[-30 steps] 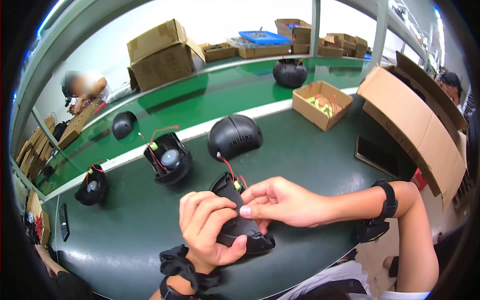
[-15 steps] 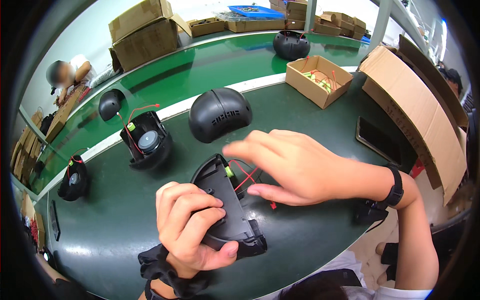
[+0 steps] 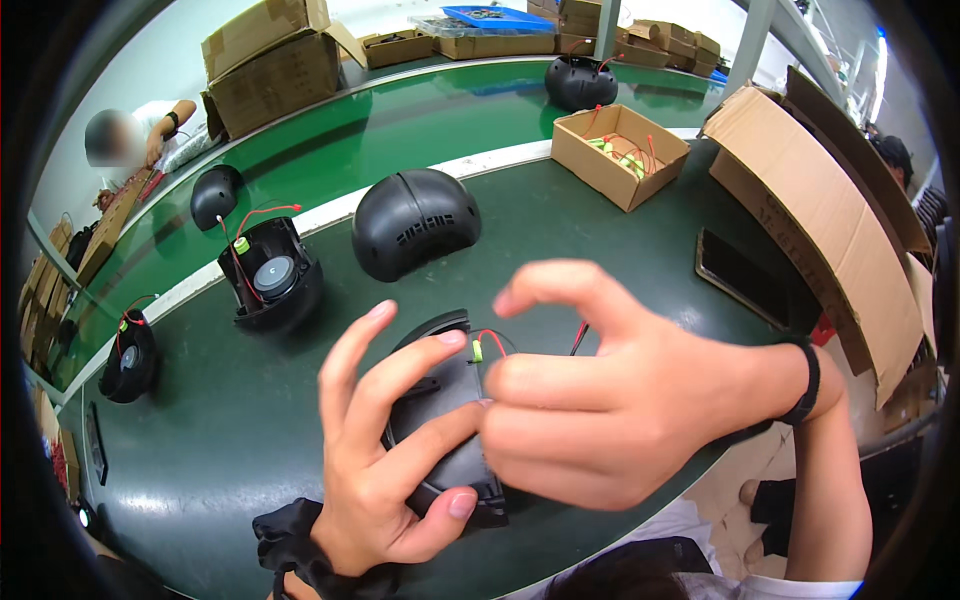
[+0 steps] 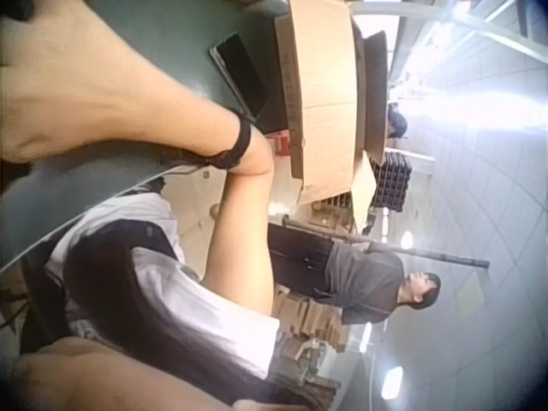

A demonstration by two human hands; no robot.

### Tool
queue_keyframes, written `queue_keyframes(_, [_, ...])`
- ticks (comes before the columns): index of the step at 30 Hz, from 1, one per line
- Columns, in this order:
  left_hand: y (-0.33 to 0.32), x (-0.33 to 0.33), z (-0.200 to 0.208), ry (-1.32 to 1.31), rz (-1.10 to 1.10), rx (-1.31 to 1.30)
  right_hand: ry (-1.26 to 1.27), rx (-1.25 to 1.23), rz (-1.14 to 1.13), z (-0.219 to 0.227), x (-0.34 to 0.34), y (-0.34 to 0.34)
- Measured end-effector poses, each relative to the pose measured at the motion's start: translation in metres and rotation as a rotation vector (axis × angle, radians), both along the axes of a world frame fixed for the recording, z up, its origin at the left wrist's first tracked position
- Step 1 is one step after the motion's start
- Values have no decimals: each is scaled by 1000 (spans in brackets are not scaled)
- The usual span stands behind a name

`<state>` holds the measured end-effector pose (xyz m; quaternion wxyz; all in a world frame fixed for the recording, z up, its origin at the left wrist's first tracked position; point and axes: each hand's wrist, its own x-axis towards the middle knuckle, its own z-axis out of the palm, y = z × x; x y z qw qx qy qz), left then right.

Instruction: Assembling plastic electronic components by inserting batteries and connecting wires.

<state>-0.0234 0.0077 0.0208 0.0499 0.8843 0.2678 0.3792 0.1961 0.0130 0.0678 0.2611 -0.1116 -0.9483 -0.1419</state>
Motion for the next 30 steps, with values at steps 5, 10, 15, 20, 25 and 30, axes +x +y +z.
queue_keyframes(5, [-16, 3, -5, -143, -55, -232, 103, 178, 136, 20, -28, 7])
queue_keyframes(10, [-25, 7, -9, -256, -36, -443, 75, 227, 90, 26, -26, 11])
queue_keyframes(15, [-6, -4, -11, -178, -55, -248, 332, 62, -99, 16, 2, 43])
queue_keyframes(20, [-10, 9, -9, -203, -49, -186, 382, -1020, -316, -28, 21, 19])
queue_keyframes(25, [-14, 8, -7, -179, 30, -215, 409, -1379, -300, -32, 16, 21])
queue_keyframes(30, [-17, 14, -3, -200, 91, -251, 297, -475, -174, -27, 22, 23])
